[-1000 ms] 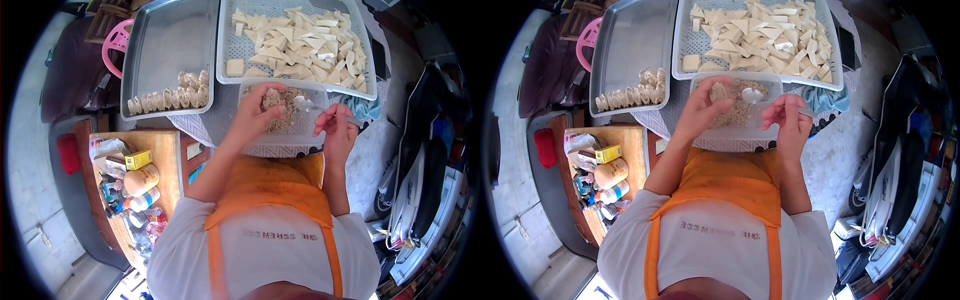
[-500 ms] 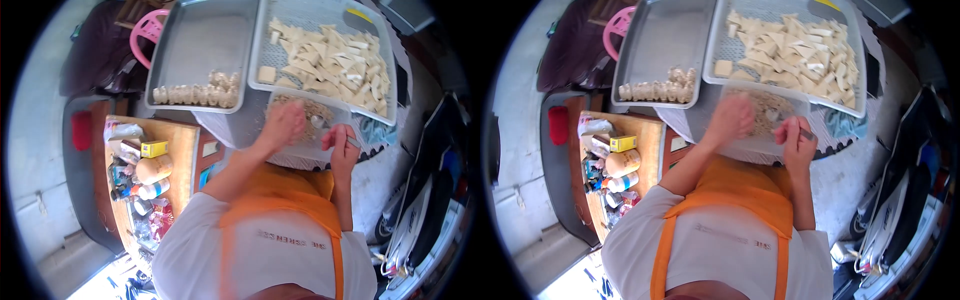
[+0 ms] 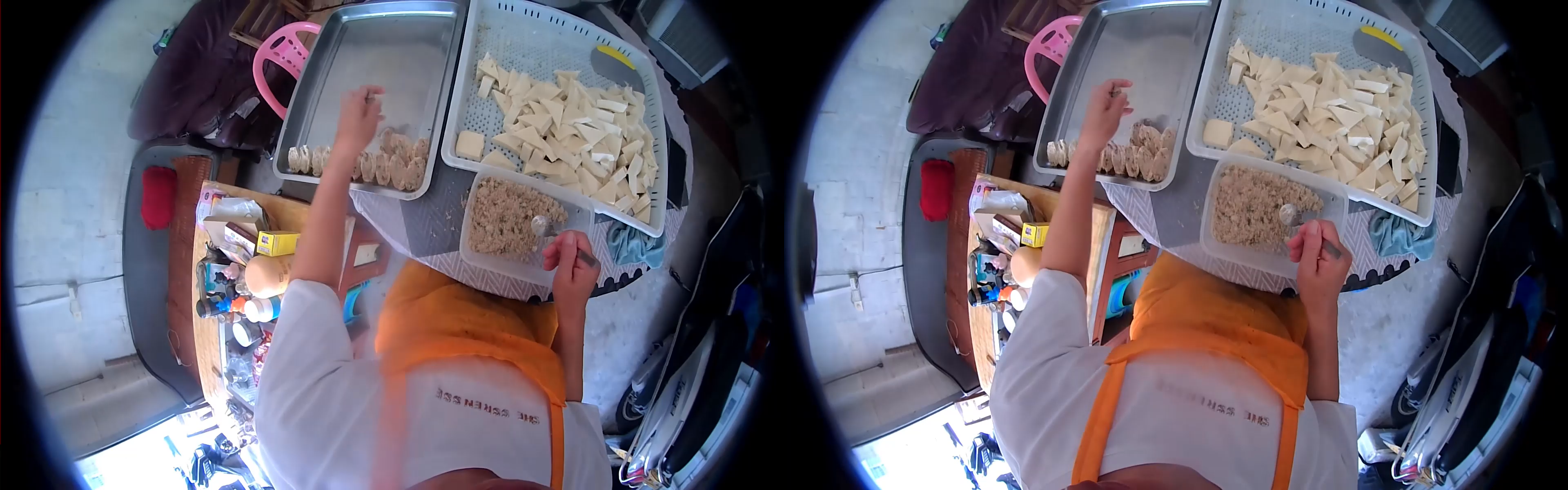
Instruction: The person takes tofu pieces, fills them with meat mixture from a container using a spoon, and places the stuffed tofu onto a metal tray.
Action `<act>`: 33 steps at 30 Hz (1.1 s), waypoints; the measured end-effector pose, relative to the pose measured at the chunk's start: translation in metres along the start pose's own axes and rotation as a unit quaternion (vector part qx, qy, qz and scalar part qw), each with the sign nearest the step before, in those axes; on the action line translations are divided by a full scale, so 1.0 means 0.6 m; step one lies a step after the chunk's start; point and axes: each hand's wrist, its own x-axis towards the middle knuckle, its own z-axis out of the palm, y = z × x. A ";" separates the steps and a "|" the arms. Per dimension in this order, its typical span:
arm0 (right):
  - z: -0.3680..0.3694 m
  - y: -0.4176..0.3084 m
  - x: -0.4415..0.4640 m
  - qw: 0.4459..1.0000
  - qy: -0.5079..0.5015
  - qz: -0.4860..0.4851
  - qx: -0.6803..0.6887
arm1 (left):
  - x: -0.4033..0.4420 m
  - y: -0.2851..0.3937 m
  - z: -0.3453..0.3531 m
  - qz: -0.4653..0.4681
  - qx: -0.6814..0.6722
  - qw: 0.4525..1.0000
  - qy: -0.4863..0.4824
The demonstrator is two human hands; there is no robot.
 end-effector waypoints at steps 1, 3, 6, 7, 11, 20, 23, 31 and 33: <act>0.001 -0.001 0.001 1.000 0.001 -0.003 -0.002 | 0.013 -0.025 -0.019 -0.005 0.049 0.998 -0.026; 0.002 -0.002 0.001 1.000 0.003 -0.006 -0.009 | 0.020 -0.052 -0.043 -0.022 0.118 0.990 -0.079; 0.000 0.001 -0.001 1.000 0.004 -0.003 -0.006 | 0.021 -0.071 -0.054 -0.062 0.141 0.978 -0.140; 0.000 0.001 -0.003 1.000 0.005 -0.006 -0.011 | 0.020 -0.068 -0.057 -0.052 0.146 0.974 -0.166; 0.001 -0.002 -0.002 1.000 0.004 -0.012 -0.026 | 0.004 -0.015 -0.071 -0.117 0.106 0.949 -0.272; -0.004 0.001 -0.001 1.000 -0.005 -0.010 -0.016 | 0.000 0.031 -0.054 -0.154 0.140 0.930 -0.304; -0.001 0.001 -0.002 1.000 -0.007 -0.012 -0.010 | 0.008 0.035 -0.046 -0.084 0.215 0.937 -0.262; -0.001 -0.002 0.001 1.000 -0.005 0.006 -0.017 | 0.019 0.165 0.164 0.213 0.116 0.949 -0.201; -0.002 0.001 0.000 1.000 -0.004 0.005 -0.026 | 0.012 0.203 0.217 0.327 0.155 0.904 -0.229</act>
